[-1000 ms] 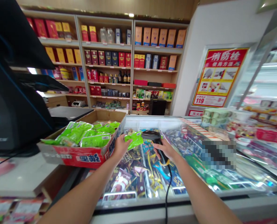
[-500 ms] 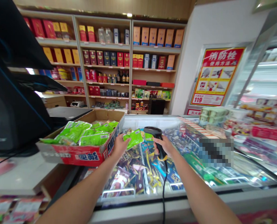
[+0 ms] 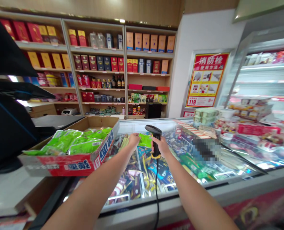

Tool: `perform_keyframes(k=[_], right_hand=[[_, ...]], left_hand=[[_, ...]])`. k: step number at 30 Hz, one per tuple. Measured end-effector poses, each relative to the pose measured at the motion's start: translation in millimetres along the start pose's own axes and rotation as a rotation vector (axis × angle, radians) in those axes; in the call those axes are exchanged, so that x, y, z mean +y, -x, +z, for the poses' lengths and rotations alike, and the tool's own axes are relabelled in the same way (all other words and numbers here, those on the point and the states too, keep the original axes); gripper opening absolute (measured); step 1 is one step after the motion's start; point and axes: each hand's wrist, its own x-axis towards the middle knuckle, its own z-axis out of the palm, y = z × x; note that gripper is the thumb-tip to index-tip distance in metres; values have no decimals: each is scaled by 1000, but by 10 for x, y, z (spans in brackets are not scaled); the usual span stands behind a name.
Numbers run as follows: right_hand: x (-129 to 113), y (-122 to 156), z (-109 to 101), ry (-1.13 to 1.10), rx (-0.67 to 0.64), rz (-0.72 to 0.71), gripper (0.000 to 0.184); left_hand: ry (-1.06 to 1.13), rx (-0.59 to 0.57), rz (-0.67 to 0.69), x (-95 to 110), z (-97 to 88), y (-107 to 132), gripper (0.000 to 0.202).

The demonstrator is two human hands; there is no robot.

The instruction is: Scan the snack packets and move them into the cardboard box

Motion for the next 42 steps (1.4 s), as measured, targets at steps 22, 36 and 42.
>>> perform_keyframes(k=[22,36,42], right_hand=[[67,96,154,63,-130,67,31],[-311,745,655,24,-253,36,32],[-420,1017,425,330,-325,79,34]], left_hand=[[-1321,-143,61,802,-2647,584,22],[-671,34,363,767,-1664,996,14],[-995,-27,339,498,-1280,1203,25]])
